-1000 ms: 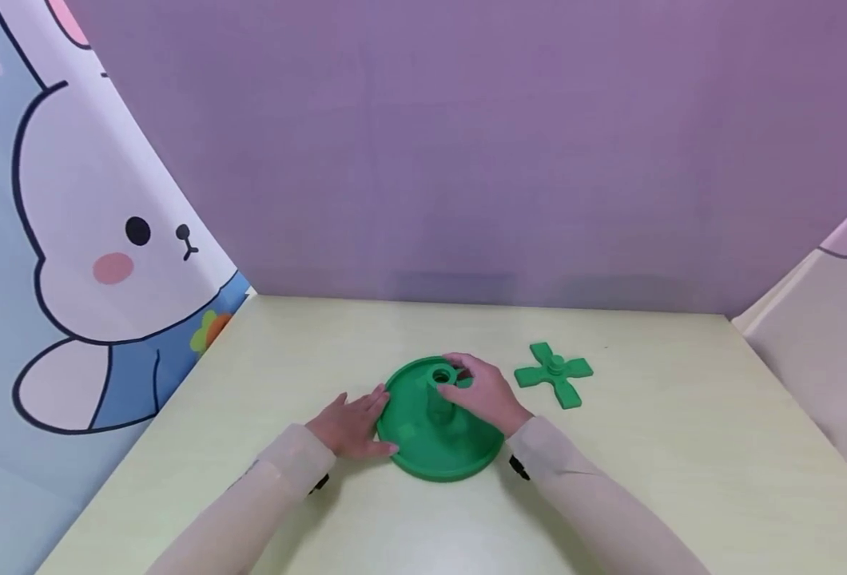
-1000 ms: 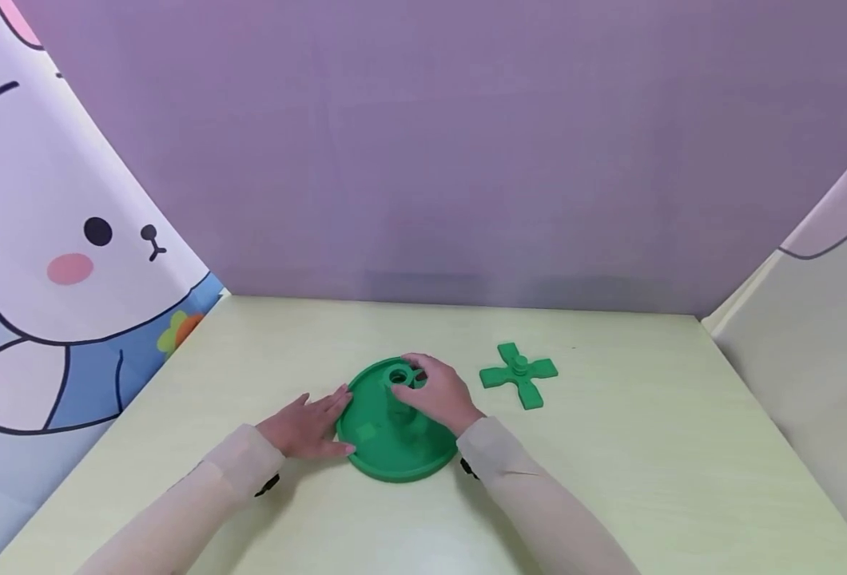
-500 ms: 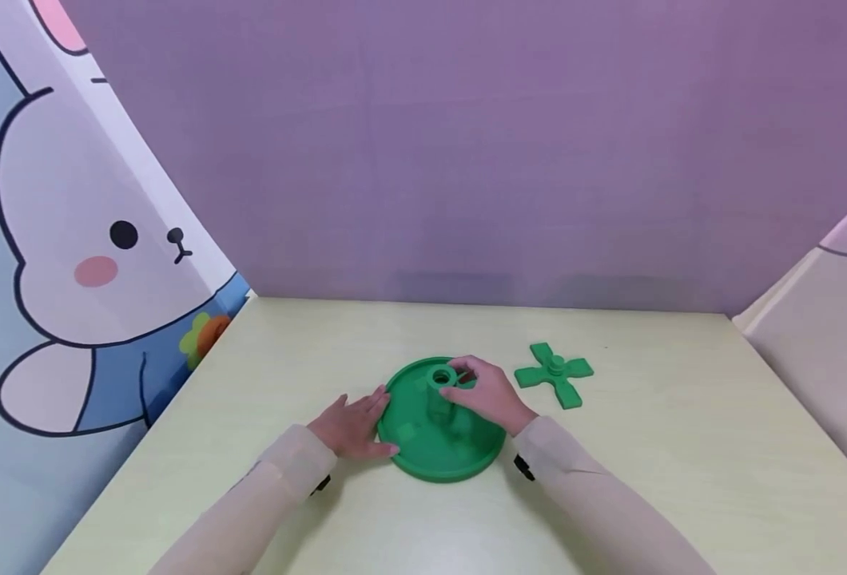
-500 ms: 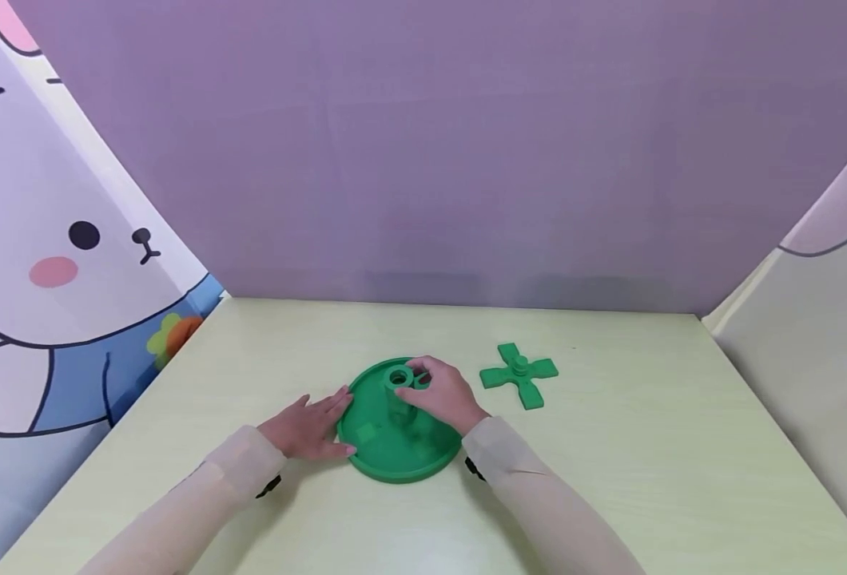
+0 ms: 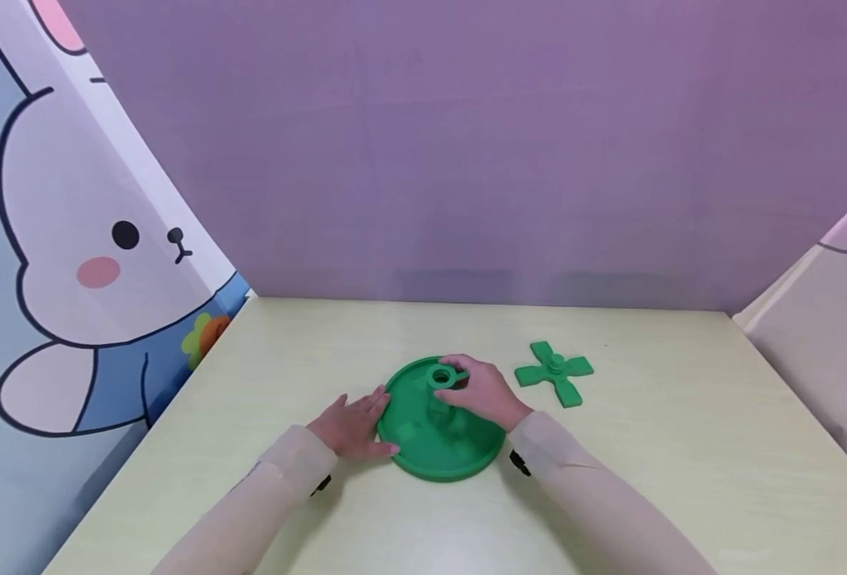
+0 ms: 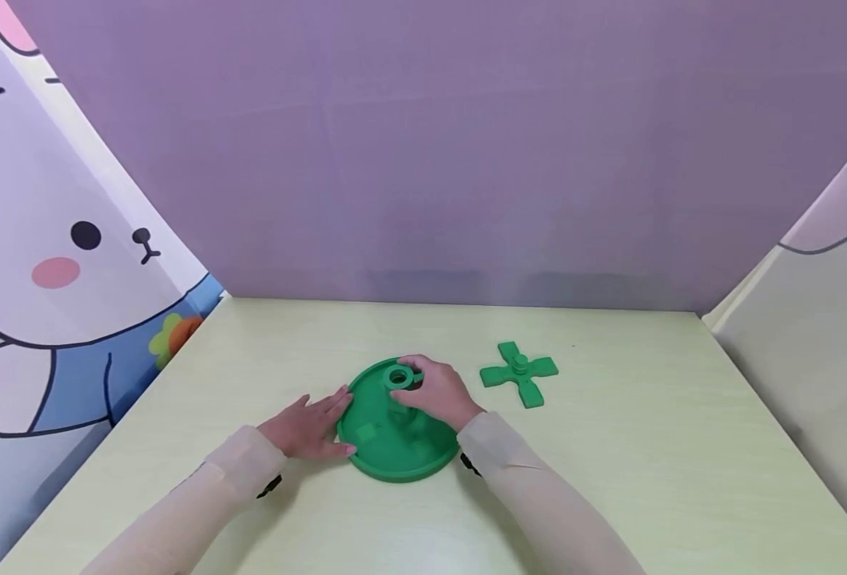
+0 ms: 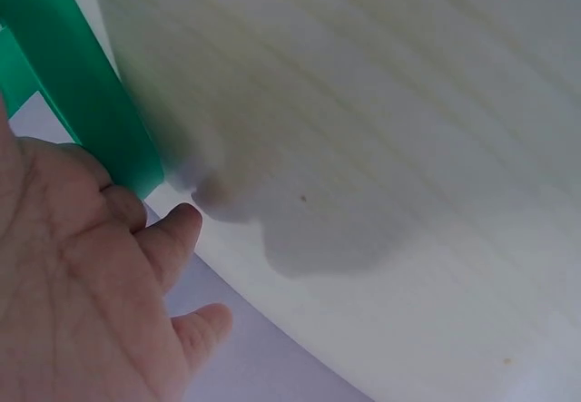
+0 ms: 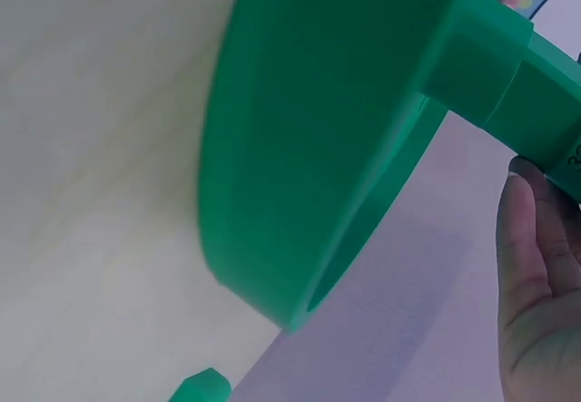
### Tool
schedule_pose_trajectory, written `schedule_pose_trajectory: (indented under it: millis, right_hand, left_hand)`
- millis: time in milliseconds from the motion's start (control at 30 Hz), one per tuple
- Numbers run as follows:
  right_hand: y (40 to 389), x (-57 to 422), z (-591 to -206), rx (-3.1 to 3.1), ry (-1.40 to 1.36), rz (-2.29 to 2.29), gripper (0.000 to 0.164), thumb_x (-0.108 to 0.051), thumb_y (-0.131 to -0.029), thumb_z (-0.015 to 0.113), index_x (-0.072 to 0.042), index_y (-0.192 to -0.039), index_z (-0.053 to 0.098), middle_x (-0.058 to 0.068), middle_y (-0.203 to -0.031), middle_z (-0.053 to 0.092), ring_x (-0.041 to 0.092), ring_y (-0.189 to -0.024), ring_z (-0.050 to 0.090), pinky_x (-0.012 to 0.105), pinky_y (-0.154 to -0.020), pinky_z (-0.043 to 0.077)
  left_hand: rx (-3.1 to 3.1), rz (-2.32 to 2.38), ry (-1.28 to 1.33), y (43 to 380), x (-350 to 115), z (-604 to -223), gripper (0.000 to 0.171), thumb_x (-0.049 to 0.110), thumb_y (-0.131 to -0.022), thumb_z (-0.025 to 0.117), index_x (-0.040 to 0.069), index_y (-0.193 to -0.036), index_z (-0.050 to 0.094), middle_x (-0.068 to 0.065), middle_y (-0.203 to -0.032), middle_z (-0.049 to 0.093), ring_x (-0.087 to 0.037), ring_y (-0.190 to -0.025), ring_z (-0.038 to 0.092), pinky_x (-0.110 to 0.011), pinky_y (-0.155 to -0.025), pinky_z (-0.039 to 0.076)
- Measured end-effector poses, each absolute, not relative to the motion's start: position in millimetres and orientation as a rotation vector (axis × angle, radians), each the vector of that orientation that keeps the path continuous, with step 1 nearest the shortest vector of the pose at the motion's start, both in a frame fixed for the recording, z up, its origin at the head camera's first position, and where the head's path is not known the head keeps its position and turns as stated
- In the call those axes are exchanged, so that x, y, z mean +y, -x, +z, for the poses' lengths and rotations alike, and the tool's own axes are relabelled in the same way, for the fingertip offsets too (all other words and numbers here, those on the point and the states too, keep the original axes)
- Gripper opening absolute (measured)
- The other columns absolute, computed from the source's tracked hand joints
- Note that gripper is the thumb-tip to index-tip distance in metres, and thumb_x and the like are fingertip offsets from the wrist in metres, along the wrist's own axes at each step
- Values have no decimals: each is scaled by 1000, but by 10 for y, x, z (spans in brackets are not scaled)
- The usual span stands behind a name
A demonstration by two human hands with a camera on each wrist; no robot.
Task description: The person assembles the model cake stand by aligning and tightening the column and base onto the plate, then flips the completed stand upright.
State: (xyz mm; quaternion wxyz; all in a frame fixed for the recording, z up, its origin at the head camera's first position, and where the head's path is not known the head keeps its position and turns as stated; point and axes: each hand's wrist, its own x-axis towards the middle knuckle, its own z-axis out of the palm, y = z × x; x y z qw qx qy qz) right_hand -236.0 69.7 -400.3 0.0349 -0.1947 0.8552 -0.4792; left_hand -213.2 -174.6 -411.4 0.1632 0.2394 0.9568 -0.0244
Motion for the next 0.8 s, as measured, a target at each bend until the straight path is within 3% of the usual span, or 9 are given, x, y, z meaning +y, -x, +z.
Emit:
schedule_pose_trajectory:
  millis: [567,800]
  right_hand:
    - [2208,465,-3838,2777,532,-1327,46,-20,-84,75,-5,-124,59,7,-108,66,19,-93,62,37,-80,51]
    - [2208,616,-3687,2557,562,-1303,58,-28,-90,68,-4,-138,47,10,-122,58,29,-108,57,39,-86,50]
  left_hand:
    - [2749,-17,-776,2116,-1959,-4153,90,63,-90,49,-1,-149,26,-13,-156,24,-28,-139,33,-58,-107,27]
    - [2766,-26,-808,2098,-1975,-4102,89,62,-89,52,-1,-148,29,-13,-155,26,-28,-138,33,-57,-109,24]
